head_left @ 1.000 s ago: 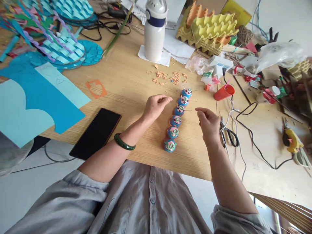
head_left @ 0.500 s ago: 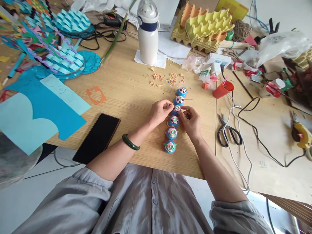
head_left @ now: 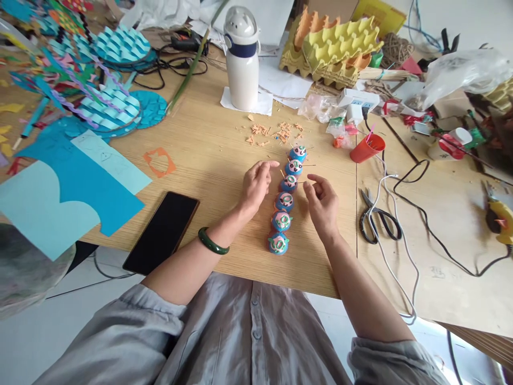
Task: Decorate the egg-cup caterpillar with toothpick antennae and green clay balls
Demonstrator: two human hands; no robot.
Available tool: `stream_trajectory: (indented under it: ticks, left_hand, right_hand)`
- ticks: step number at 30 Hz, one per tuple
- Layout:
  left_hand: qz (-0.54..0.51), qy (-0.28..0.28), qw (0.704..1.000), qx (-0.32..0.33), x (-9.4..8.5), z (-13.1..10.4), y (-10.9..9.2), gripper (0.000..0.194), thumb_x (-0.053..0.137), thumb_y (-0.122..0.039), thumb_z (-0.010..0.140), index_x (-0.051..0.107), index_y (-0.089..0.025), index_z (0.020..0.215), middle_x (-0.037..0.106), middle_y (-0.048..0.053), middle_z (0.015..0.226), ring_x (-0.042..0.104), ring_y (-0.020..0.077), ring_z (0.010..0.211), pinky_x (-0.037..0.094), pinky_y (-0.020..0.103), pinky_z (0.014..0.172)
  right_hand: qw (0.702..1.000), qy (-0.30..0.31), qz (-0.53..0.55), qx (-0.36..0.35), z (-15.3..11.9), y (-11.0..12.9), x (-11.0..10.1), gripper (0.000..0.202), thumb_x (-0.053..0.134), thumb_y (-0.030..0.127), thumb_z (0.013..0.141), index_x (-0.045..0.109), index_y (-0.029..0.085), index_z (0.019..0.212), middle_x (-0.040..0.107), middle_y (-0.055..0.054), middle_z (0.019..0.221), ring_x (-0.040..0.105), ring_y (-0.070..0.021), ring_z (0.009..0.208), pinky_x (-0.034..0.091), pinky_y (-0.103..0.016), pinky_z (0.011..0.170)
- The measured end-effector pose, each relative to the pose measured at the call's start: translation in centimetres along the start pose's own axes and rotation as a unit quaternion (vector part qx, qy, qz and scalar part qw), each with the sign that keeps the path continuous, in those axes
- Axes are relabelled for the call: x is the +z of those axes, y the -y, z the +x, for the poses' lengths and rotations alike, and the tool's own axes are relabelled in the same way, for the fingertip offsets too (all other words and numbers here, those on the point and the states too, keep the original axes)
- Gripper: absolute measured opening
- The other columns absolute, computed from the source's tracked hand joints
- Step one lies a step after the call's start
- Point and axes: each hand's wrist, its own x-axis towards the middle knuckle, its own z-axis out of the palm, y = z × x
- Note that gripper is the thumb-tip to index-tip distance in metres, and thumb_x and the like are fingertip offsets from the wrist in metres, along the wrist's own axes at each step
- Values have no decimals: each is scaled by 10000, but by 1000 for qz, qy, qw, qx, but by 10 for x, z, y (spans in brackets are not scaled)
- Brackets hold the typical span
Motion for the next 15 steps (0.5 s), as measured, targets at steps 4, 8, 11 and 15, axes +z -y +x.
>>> stream_trajectory:
  ticks: [4, 8, 11, 15]
  left_hand:
    - [-151, 54, 987, 28, -6, -14, -27, 461, 342, -425, 1028, 650, -205, 1292, 728, 62, 972, 680, 137, 848, 561, 280, 794]
    - [-137, 125, 980, 69, 0, -27, -47, 499, 295, -471, 1046, 608, -273, 1380, 672, 64, 1366, 582, 210, 1341, 511, 353, 1049]
    - [-180, 175, 963, 97, 10, -33, -48, 476, 322, -416, 1048, 596, -261, 1405, 626, 56, 1451, 497, 205, 1438, 418, 376, 1168]
    - [-225, 221, 947, 66, 20, -37, -43, 461, 399, -421, 1034, 608, -233, 1399, 631, 80, 1447, 534, 211, 1408, 417, 370, 1180]
  right_hand:
    - [1000, -24, 3, 19, -7, 23, -10, 358, 642, 539, 864, 716, 194, 929, 464, 44, 632, 361, -101, 550, 283, -265, 497]
    - [998, 66, 20, 10, -15, 48, -5, 399, 679, 595, 832, 736, 209, 911, 545, 21, 654, 450, -115, 582, 374, -269, 535]
    - [991, 114, 63, -12, -20, 55, 6, 389, 735, 585, 787, 719, 203, 861, 638, -4, 708, 552, -139, 658, 455, -283, 611]
    - [990, 125, 62, -37, -19, 52, 9, 274, 736, 463, 807, 701, 192, 796, 682, -13, 743, 570, -127, 656, 482, -286, 639]
